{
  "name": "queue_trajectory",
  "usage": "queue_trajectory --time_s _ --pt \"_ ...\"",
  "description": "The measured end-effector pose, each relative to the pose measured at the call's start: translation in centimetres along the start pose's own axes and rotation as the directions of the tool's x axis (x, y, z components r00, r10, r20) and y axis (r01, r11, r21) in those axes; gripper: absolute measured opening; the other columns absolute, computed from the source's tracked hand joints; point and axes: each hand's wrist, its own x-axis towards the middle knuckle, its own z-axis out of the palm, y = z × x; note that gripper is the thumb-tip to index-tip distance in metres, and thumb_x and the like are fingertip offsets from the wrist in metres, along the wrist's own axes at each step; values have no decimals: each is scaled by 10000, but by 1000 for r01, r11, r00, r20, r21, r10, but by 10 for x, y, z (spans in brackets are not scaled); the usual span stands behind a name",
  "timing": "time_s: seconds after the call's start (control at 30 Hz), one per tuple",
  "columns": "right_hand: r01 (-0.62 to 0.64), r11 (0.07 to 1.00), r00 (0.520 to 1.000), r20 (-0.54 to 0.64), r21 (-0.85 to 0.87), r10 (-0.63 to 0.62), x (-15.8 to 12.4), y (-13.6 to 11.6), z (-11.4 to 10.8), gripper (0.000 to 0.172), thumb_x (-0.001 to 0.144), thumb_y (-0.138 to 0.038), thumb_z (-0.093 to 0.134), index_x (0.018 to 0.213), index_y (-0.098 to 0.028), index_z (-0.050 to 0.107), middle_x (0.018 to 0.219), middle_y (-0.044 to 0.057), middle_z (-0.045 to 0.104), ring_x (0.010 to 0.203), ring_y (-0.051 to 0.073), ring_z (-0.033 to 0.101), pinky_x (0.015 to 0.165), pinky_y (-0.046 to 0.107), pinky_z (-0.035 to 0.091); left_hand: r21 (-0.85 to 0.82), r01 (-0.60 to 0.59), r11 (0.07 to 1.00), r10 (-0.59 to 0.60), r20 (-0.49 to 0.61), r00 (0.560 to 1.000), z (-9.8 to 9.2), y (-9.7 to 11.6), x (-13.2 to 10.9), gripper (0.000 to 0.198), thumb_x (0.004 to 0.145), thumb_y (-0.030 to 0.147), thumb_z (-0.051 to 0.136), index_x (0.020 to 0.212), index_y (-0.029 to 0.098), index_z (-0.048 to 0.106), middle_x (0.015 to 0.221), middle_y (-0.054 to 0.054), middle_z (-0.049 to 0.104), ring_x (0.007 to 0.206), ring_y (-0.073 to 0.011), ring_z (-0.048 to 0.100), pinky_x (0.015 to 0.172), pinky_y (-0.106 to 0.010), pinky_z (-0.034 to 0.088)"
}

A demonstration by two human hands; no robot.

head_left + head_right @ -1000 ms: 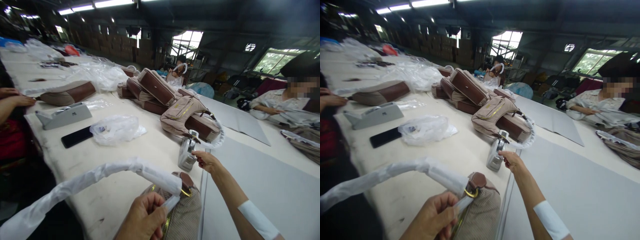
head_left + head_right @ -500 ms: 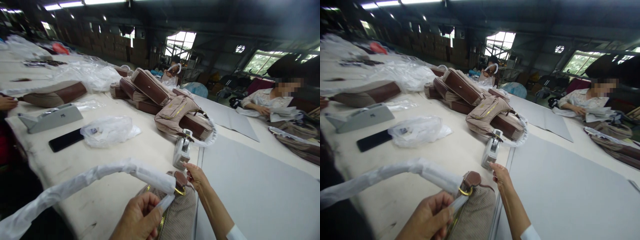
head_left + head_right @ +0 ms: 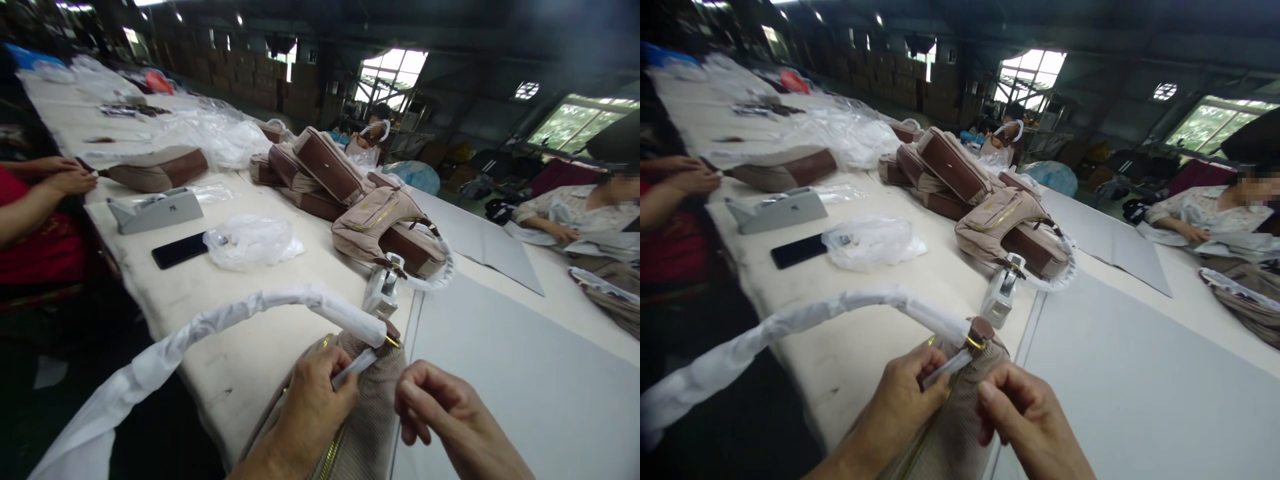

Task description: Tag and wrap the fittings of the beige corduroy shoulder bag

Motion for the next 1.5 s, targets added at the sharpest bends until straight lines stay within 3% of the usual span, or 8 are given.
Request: queue_trajectory --time_s 0.13,0.37,0.7,0.8,1.0,1.1,1.33,1.5 --pt "-27 1000 996 87 12 26 14 -2 32 470 772 -586 616 677 -133 532 593 -9 509 477 81 493 465 199 310 7 -49 999 50 -23 999 1 -1 -3 94 745 166 540 657 158 573 666 -7 597 653 -137 526 613 -236 353" --pt "-149 989 989 17 23 149 31 0 39 476 689 -573 682 616 -127 532 504 -15 506 403 65 472 391 172 231 75 -175 982 181 -91 979 10 -11 -3 102 761 169 553 662 164 574 659 -14 615 633 -151 570 585 -249 382" --pt "-334 939 942 -65 -78 330 42 -9 38 296 588 -406 601 498 -133 531 417 11 527 293 65 427 293 159 222 376 -554 742 661 -278 697 24 -26 -2 186 744 51 433 658 195 515 556 3 581 498 -153 589 479 -255 412" --pt "-323 944 946 -45 -68 320 42 -7 38 178 606 -299 566 555 -129 561 436 2 543 289 70 425 280 157 230 361 -545 757 646 -283 709 20 -23 -2 185 722 35 427 772 166 548 596 -13 613 508 -156 600 489 -253 435" --pt "-328 943 945 -3 -56 328 36 -5 36 304 670 -398 629 564 -126 545 476 -5 540 346 53 449 325 147 240 234 -366 901 375 7 927 10 -17 -3 199 795 77 453 800 161 634 773 -74 665 725 -205 638 671 -301 475" --pt "-317 947 948 32 54 316 26 -5 35 350 620 -424 722 696 -107 593 594 -2 581 448 49 498 417 151 303 127 -241 962 235 63 970 5 -12 -2 218 841 129 430 797 165 641 812 -73 650 771 -206 609 710 -310 451" --pt "-182 977 978 -83 107 191 15 5 40 389 612 -320 738 861 -144 495 555 -44 572 499 97 530 515 211 402 -203 62 977 -22 193 981 -2 -10 1 178 810 270 501 765 152 628 686 -20 614 629 -136 545 591 -249 409" --pt "-64 994 988 -131 93 76 17 18 46 374 661 -330 697 801 -197 376 575 -52 562 490 94 505 468 207 406 -579 510 636 -243 478 844 1 -13 3 287 646 376 650 728 115 564 562 23 534 410 -40 406 365 -150 272"
